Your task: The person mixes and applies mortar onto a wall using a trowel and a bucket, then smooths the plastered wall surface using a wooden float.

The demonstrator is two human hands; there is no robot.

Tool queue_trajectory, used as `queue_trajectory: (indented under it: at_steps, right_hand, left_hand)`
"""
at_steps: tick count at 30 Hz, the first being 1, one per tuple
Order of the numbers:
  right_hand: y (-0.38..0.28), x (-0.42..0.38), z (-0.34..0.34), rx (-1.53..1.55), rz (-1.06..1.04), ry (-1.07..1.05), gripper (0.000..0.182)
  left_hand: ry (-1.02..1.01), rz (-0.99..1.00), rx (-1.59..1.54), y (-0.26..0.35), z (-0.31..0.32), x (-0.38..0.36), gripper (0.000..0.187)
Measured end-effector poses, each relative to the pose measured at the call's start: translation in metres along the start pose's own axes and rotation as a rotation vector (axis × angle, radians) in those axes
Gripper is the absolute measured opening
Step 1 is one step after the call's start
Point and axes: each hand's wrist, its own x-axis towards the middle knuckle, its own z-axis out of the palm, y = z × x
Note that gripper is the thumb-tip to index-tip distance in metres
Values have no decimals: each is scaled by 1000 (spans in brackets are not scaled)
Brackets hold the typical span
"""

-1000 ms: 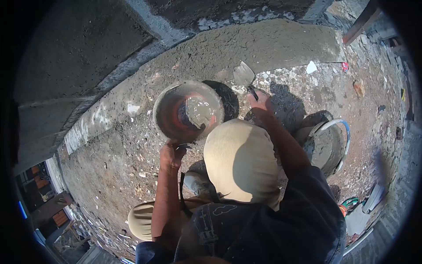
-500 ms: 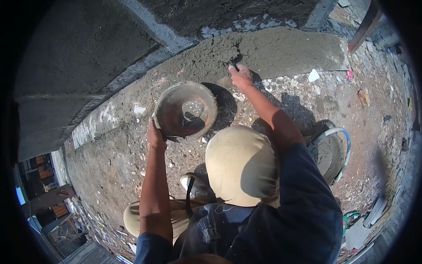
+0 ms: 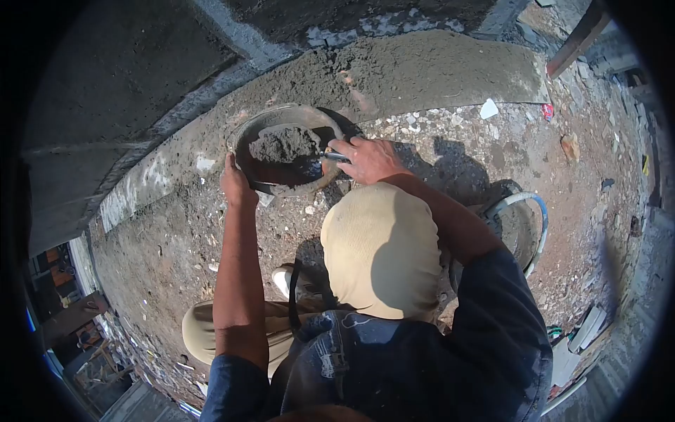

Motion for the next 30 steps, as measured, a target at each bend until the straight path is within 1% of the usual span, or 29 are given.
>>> queue_trajectory:
  at_steps: [1,2,3,4,5,6,7,8,9,11,12,13,14,17,18,21,24,27,30]
  right_hand:
    - [-2,-1,-1,-38,-10,-61,53]
    - [5,0,-3,104,47,-64,51]
    - [21,2,-8,145,17,5,50]
    - [43,5,-13,186,-13,71,49]
    - [68,9,-12,134,-11,168,42]
    - [116,16,-38,36,125,2,36]
    - [146,16,-49,-89,199,-125,36]
    - [158,15,-64,-224,283,-208,39]
    - [180,10,-71,-281,258,-231,42]
    - [217,1,-81,-361,218,-256,48]
    - [223,-2,-88,-385,204,-260,50]
    - [228,-3,-91,-409,192,-263,51]
    - [234,0,-94,-418,234,-323,49]
    - [221,21,-94,-466,236,-428,49]
    - [223,28,-88,-408,131,-429,51]
    - [211,61,-63,-306,60,-506,57]
    - [184,95,-28,-145,149,-385,64]
    - [153,143,-5,-179,180,-255,66]
    - [137,186,5,-135,287,-169,66]
  left_hand:
    - [17,-36,-34,-2,-2,2,49]
    - [37,-72,-70,-3,-6,7,50]
    - [61,-108,-110,-6,-11,11,51]
    - [35,-101,-161,-14,-23,13,52]
    - [10,-94,-209,-25,-44,10,53]
    - [-18,-93,-255,-34,-55,8,53]
    - [-49,-103,-298,-35,-57,1,53]
    - [-79,-111,-344,-31,-54,-8,52]
    - [-110,-117,-388,-26,-50,-14,52]
    - [-15,-139,-314,-22,-47,-15,52]
    - [34,-151,-274,-24,-47,-15,52]
    - [30,-146,-264,-26,-48,-13,53]
    - [23,-140,-256,-26,-48,-10,53]
    - [19,-106,-208,-30,-48,0,54]
    - [18,-91,-188,-30,-47,2,55]
    - [76,-90,-123,-20,-38,-7,56]
    - [101,-34,-127,-27,-38,-6,56]
    - [132,15,-34,-22,-30,-13,56]
    - [92,44,-32,-11,-15,-26,53]
